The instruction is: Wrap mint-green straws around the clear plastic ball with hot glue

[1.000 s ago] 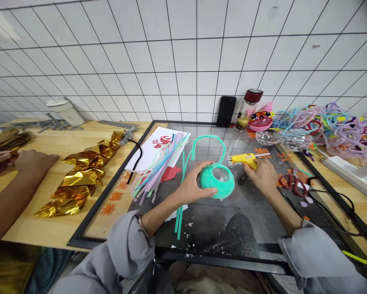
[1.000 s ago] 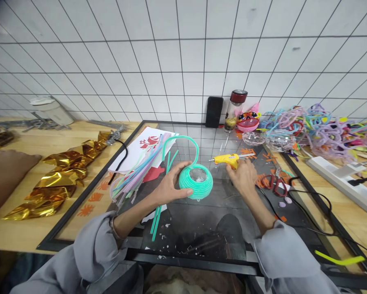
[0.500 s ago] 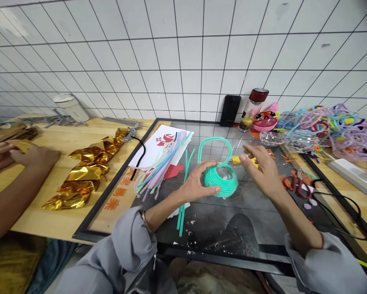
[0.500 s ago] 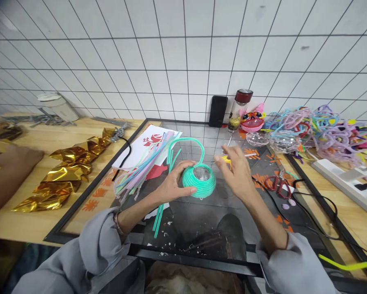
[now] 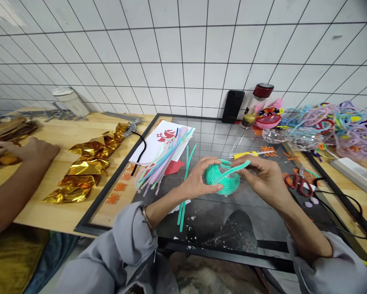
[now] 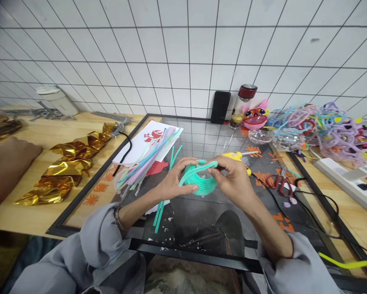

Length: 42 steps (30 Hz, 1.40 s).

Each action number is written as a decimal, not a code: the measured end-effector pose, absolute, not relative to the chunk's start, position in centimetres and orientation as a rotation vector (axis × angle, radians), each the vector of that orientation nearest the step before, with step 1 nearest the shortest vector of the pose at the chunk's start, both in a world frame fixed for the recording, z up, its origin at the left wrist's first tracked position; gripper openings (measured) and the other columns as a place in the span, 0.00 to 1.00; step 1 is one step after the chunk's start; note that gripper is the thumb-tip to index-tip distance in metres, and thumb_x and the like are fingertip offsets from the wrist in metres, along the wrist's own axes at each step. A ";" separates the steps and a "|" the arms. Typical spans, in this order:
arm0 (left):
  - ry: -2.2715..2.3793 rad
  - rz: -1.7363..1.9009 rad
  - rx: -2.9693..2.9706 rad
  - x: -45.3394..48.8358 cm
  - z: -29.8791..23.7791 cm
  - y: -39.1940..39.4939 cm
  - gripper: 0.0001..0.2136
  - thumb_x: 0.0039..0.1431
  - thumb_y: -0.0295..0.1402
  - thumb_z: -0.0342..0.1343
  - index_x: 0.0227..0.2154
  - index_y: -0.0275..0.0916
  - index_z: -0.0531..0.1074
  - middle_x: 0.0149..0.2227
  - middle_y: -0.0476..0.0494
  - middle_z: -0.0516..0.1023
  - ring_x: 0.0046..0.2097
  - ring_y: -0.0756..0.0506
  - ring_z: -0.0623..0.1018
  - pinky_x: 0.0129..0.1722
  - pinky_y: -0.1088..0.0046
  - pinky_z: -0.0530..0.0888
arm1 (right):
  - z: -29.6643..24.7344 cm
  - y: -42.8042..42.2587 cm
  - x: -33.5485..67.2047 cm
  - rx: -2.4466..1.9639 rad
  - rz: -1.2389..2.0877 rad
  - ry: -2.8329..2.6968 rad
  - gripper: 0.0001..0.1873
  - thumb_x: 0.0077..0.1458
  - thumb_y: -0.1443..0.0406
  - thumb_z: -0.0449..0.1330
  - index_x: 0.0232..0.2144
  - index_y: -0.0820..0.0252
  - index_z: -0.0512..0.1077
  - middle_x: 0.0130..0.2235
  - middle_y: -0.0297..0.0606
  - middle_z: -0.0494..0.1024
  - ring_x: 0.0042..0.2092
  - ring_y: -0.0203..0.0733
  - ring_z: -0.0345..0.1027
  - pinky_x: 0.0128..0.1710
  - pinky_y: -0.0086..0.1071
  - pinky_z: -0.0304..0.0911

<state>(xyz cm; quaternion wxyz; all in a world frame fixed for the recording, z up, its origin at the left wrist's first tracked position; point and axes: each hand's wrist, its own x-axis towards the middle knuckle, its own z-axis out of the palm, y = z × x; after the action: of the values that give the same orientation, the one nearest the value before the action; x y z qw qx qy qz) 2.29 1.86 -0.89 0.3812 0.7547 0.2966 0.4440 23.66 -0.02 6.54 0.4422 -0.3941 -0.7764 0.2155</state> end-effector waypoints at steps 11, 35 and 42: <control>0.780 1.096 1.878 2.2 -1.1 1.6 0.34 0.47 0.44 0.70 0.56 0.46 0.65 0.59 0.38 0.68 0.63 0.34 0.68 0.65 0.51 0.64 | 5.5 -0.1 23.4 -0.738 0.440 -2.003 0.06 0.61 0.64 0.60 0.31 0.54 0.76 0.30 0.38 0.81 0.34 0.44 0.76 0.35 0.38 0.71; 0.720 1.047 2.006 1.9 -0.7 1.8 0.31 0.51 0.43 0.69 0.57 0.47 0.64 0.61 0.37 0.66 0.64 0.33 0.67 0.66 0.49 0.62 | 4.5 0.2 23.2 -0.682 0.488 -2.039 0.09 0.63 0.60 0.59 0.33 0.54 0.76 0.33 0.38 0.82 0.37 0.44 0.76 0.41 0.41 0.70; 0.696 1.054 2.046 1.8 -0.8 1.9 0.31 0.52 0.43 0.68 0.57 0.46 0.64 0.61 0.36 0.66 0.64 0.34 0.67 0.66 0.49 0.63 | 4.5 0.2 23.1 -0.672 0.472 -2.044 0.08 0.64 0.61 0.59 0.33 0.54 0.76 0.32 0.37 0.81 0.37 0.43 0.75 0.41 0.41 0.69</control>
<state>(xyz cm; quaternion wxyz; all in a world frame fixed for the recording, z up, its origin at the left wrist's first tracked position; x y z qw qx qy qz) 1.81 1.89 -0.75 0.3602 0.7938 0.2701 0.4089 23.13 0.20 4.50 0.4522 -0.2721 -0.8277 0.1910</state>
